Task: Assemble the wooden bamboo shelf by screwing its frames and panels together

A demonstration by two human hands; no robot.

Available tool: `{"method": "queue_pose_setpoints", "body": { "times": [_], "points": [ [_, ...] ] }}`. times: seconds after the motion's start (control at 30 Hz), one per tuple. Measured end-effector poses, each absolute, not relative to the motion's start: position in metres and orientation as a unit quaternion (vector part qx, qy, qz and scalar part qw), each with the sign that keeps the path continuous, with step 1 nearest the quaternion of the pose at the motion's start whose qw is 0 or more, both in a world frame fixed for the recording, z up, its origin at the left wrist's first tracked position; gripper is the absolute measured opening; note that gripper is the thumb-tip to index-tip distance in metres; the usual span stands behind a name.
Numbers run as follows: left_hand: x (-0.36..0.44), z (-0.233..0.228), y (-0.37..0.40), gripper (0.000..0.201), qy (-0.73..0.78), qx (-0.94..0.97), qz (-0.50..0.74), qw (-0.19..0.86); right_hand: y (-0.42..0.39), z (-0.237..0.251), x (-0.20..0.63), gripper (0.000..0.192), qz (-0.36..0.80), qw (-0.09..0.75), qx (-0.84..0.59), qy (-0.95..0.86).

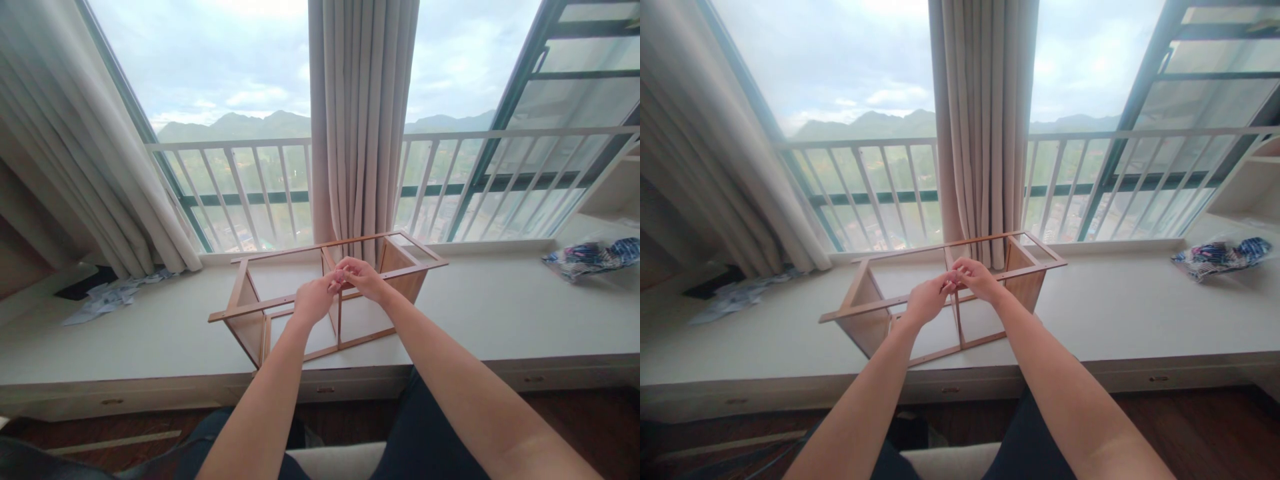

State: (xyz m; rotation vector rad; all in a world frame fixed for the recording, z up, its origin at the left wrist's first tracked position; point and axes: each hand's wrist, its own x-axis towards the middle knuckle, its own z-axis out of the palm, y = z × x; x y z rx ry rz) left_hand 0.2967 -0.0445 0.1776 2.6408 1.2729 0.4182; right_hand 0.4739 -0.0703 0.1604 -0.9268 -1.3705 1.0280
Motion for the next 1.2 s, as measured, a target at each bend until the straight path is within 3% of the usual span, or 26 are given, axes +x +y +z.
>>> {"method": "queue_pose_setpoints", "body": {
  "times": [0.4,0.57,0.73,1.2],
  "points": [
    [0.299,0.174,-0.043,0.032,0.44,0.877,0.164,0.1,-0.064,0.157,0.47,0.043,0.41,0.557,-0.439,-0.574],
    [0.299,0.178,-0.045,0.033,0.445,0.877,0.149,0.105,-0.066,0.161,0.469,0.048,0.412,0.588,-0.396,-0.573],
    [0.298,0.18,-0.044,0.033,0.44,0.881,0.143,0.101,-0.066,0.161,0.469,0.038,0.412,0.575,-0.412,-0.574],
    [0.297,0.175,-0.04,0.029,0.437,0.885,0.139,0.083,-0.077,0.171,0.472,0.04,0.447,0.574,-0.394,-0.561]
  ]
}}
